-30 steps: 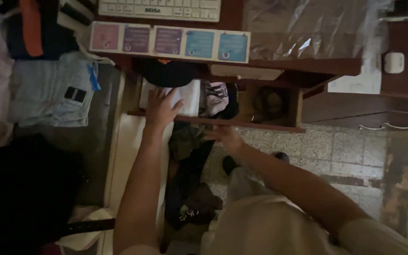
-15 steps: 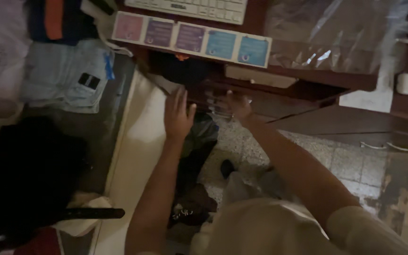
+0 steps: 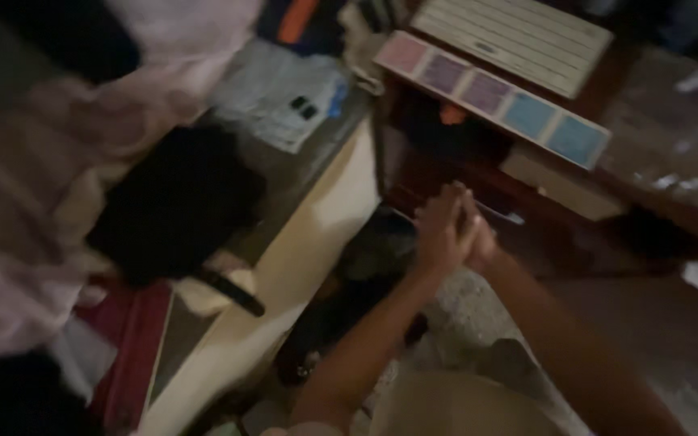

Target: The person picks up several items from a desk and a storage area, including papers, a notebook, and various articles of clothing, then folds the clothes and places the items into a drawer and onto a shelf.

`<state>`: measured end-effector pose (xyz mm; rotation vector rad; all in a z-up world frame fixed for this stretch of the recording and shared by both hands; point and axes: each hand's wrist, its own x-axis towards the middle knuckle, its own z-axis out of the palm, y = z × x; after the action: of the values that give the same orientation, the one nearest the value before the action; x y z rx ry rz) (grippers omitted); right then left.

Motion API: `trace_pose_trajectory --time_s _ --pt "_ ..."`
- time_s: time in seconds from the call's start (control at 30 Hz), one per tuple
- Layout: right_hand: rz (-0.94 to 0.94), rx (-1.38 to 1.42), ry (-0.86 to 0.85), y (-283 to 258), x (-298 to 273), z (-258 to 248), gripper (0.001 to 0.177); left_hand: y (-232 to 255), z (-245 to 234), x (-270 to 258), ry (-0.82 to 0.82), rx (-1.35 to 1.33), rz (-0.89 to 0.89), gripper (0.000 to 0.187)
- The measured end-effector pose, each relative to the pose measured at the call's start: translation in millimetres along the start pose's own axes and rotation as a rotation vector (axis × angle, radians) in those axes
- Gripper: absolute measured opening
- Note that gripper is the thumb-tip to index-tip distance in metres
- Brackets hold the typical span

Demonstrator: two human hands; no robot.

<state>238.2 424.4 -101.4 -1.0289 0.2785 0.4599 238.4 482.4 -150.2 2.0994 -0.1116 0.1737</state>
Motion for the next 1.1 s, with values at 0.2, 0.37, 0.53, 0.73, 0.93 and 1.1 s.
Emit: trace_pose_trajectory --time_s 0.2,0.37,0.53,0.73,0.93,1.1 --pt "0.301 0.406 -0.153 -44.0 2.3 103.2 0.097 16.5 -125.1 -18.4 0.033 -0.061 0.183 0.072" --pt "0.265 0.085 -0.324 -31.3 22.7 150.4 0.097 1.8 -213.8 -23.4 0.058 -0.033 0.162 0.076" --pt "0.402 -0.199 -0.525 6.2 69.8 178.8 0.085 -76.7 -265.3 -46.7 0.396 0.161 -0.108 0.033" --pt "0.350 -0.417 -0.640 4.1 123.3 224.4 0.076 -112.5 -355.1 -75.4 0.824 0.364 -0.480 0.039" --pt "0.320 -0.504 -0.903 52.5 149.1 269.6 0.057 -105.1 -343.6 -114.3 0.892 0.403 -0.644 0.046" --pt "0.379 -0.527 -1.137 124.1 131.5 322.7 0.046 -128.1 -344.1 -182.2 1.005 0.256 -0.806 0.048"
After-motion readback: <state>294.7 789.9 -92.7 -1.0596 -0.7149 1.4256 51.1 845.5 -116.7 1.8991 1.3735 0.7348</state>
